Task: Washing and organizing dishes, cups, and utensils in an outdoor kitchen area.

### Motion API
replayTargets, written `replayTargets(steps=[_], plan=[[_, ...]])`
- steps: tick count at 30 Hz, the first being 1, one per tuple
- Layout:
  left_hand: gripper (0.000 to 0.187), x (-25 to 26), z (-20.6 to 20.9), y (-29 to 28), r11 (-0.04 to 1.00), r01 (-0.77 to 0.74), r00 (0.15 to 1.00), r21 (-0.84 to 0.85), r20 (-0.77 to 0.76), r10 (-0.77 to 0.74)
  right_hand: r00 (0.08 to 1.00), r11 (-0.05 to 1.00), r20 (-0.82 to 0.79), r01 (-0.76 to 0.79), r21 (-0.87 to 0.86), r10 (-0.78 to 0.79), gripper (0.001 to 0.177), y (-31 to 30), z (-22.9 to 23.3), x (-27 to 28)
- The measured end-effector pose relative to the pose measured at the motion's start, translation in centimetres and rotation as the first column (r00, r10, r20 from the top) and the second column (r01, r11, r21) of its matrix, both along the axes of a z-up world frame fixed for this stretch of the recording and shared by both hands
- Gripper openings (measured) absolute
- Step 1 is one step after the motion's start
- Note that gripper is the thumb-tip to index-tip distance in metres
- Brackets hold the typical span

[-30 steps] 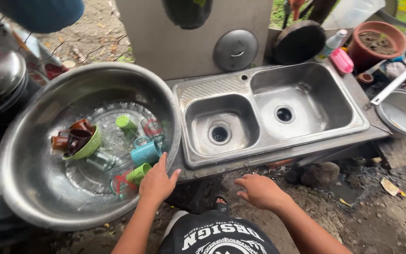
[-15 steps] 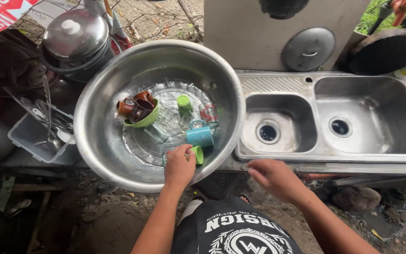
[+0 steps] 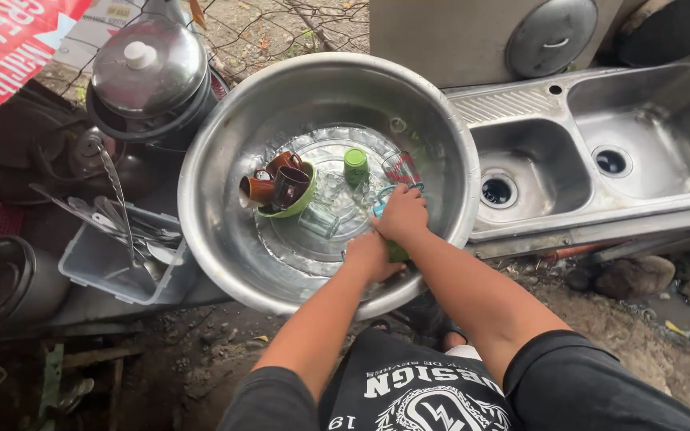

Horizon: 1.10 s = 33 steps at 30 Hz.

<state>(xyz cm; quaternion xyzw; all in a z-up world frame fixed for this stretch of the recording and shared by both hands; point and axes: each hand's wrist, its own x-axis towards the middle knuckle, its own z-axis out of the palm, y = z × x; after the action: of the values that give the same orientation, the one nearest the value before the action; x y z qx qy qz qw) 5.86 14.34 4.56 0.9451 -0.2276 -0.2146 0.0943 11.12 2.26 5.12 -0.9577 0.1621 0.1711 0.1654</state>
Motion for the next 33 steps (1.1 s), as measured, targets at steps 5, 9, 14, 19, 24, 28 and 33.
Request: replayTargets(steps=[5, 9, 14, 19, 24, 28, 33], plan=[[0.081, -0.2, 1.3, 0.9, 0.996, 0.000, 1.000, -0.090, 0.006, 0.000, 0.979, 0.986, 0.137, 0.143, 0.083, -0.154, 0.111, -1.8, -0.1, -0.6], [0.067, 0.4, 2.2, 2.3, 0.907, -0.213, 0.977, -0.365, -0.098, 0.190, 0.876, 0.916, 0.346, 0.218, 0.336, -0.335, 0.102, -5.2, 3.5, -2.1], [0.056, 4.6, 1.4, 3.6, 0.503, -0.417, 0.906, -0.757, -0.301, 0.299, 0.720, 0.490, 0.173, 0.258, 0.833, -0.672, 0.092, -10.4, 11.4, -9.9], [0.064, 7.3, 4.4, 3.7, -0.030, -0.984, 0.177, -0.176, -0.942, -0.284, 0.705, -0.610, -0.420, -0.023, 0.792, -0.572, 0.073, -17.5, 11.0, -23.6], [0.065, 6.0, 6.9, 0.4, 0.109, -0.884, 0.435, -0.454, -0.886, -0.158, 0.467, -0.321, -0.222, -0.144, 0.936, -0.856, 0.065, -21.5, 11.4, -39.6], [0.055, -0.6, 12.4, -6.4, 0.361, -0.660, 0.674, -0.659, -0.732, -0.102, 0.206, -0.051, -0.030, -0.098, 0.994, -0.978, 0.065, -23.3, 11.9, -53.9], [0.050, -8.2, 12.3, -16.4, 0.516, -0.595, 0.567, -0.617, -0.777, -0.275, -0.118, 0.241, 0.231, -0.080, 0.967, -0.966, 0.064, -25.8, 10.3, -72.3]])
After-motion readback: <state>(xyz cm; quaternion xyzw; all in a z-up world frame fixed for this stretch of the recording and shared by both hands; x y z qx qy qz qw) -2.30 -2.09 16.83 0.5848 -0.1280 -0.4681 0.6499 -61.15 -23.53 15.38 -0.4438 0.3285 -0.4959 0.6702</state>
